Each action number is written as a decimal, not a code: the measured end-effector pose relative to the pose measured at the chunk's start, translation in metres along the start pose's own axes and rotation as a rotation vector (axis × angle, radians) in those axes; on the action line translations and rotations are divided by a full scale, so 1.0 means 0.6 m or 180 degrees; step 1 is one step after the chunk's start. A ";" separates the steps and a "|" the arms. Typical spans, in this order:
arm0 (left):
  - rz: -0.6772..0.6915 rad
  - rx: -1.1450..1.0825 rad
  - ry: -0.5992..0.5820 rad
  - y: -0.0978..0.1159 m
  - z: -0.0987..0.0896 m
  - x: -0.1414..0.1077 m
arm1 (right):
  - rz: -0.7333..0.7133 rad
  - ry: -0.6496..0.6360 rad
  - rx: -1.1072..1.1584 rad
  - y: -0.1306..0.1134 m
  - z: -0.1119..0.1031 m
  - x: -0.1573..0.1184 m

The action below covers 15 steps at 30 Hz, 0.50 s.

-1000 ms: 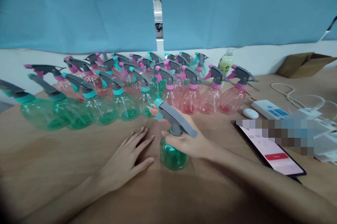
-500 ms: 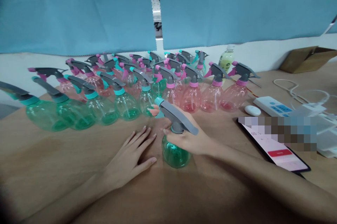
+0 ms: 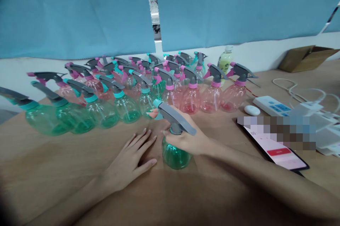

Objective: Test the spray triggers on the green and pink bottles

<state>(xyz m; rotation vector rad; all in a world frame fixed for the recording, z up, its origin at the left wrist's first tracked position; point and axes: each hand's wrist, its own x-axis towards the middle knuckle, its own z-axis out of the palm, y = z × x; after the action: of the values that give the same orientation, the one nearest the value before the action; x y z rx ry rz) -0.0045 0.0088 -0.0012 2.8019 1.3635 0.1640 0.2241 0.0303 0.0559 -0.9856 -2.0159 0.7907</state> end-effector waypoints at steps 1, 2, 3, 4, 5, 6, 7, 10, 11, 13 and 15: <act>-0.0005 0.0004 -0.0013 0.000 0.000 0.000 | 0.0031 -0.0007 0.0013 0.000 0.000 0.000; -0.0008 0.0010 -0.0026 0.001 -0.001 0.000 | 0.0067 -0.0017 0.0045 -0.001 -0.001 0.000; -0.0013 0.0019 -0.0039 0.001 -0.001 0.000 | 0.0094 -0.0020 0.0078 0.000 -0.001 0.000; -0.0016 0.0029 -0.0049 0.001 -0.002 0.000 | 0.0102 -0.0027 0.0094 0.001 0.000 0.000; -0.0018 0.0039 -0.0054 0.001 -0.002 0.000 | 0.0085 -0.0032 0.0107 0.002 0.000 0.000; -0.0020 0.0046 -0.0057 0.001 -0.002 0.000 | 0.0055 -0.0040 0.0119 0.004 0.001 0.000; -0.0024 0.0048 -0.0056 0.000 -0.002 0.000 | 0.0019 -0.0048 0.0130 0.006 0.001 0.000; -0.0033 0.0019 -0.0036 0.000 -0.001 -0.001 | -0.0075 -0.0057 0.0159 0.010 0.002 0.001; -0.0034 0.0006 -0.0027 0.000 -0.001 -0.001 | -0.0093 -0.0046 0.0173 0.010 0.002 0.002; -0.0031 -0.0011 -0.0026 0.000 -0.001 -0.001 | -0.0103 -0.0016 0.0202 0.007 0.001 0.003; -0.0030 -0.0011 -0.0050 0.000 -0.002 -0.001 | -0.0087 0.0016 0.0230 0.001 0.000 0.003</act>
<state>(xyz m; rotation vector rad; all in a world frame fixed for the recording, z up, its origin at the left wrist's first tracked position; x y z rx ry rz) -0.0049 0.0083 0.0001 2.7875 1.3714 0.1439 0.2234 0.0320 0.0559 -0.9164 -1.9782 0.8395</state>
